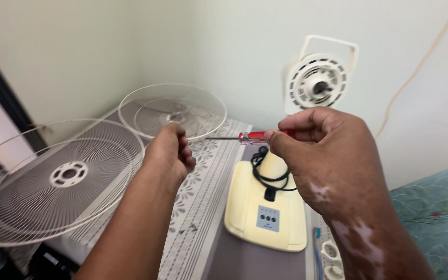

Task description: The person services a desk fan on a table. They unscrew the rear housing screws with a red screwdriver, remove the rear cover and motor housing, scrub the plastic covers with a toothbrush, and then reattach the front grille to the fan head.

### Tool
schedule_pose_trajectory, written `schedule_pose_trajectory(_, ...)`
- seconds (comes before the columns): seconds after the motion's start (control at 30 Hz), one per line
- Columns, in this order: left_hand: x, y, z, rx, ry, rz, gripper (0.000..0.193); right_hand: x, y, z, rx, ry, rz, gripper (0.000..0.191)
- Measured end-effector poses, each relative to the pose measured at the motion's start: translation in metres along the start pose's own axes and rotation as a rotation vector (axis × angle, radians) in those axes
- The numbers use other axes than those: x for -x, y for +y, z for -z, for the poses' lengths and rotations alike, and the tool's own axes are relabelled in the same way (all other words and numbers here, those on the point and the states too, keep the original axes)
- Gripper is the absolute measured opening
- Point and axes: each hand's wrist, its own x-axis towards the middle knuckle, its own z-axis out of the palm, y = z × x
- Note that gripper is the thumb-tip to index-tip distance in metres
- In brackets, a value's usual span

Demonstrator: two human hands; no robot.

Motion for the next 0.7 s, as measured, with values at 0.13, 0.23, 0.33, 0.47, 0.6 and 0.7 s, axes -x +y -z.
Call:
schedule_pose_trajectory(0.13, -0.012, -0.028, 0.042, -0.191, 0.125, 0.097, 0.023, -0.001, 0.020, -0.028, -0.025, -0.060, -0.091, 0.020)
schedule_pose_trajectory(0.23, -0.017, -0.059, 0.069, -0.440, 0.201, 0.124, 0.017, 0.000, 0.036, -0.051, 0.108, -0.102, -0.126, 0.023)
schedule_pose_trajectory(0.33, -0.028, -0.087, 0.097, -0.775, 0.107, 0.077, 0.015, 0.008, 0.053, -0.070, 0.153, -0.138, -0.158, 0.025)
schedule_pose_trajectory(0.47, -0.058, -0.121, 0.125, -1.494, 0.046, -0.009, 0.025, 0.015, 0.066, -0.084, 0.235, -0.158, -0.259, 0.027)
schedule_pose_trajectory(0.6, -0.082, -0.144, 0.147, -2.165, -0.283, -0.252, 0.022, 0.019, 0.074, -0.087, 0.255, -0.169, -0.346, 0.027)
schedule_pose_trajectory(0.7, -0.083, -0.151, 0.149, -1.847, -0.117, -0.032, 0.027, 0.020, 0.079, -0.088, 0.250, -0.160, -0.384, 0.027)
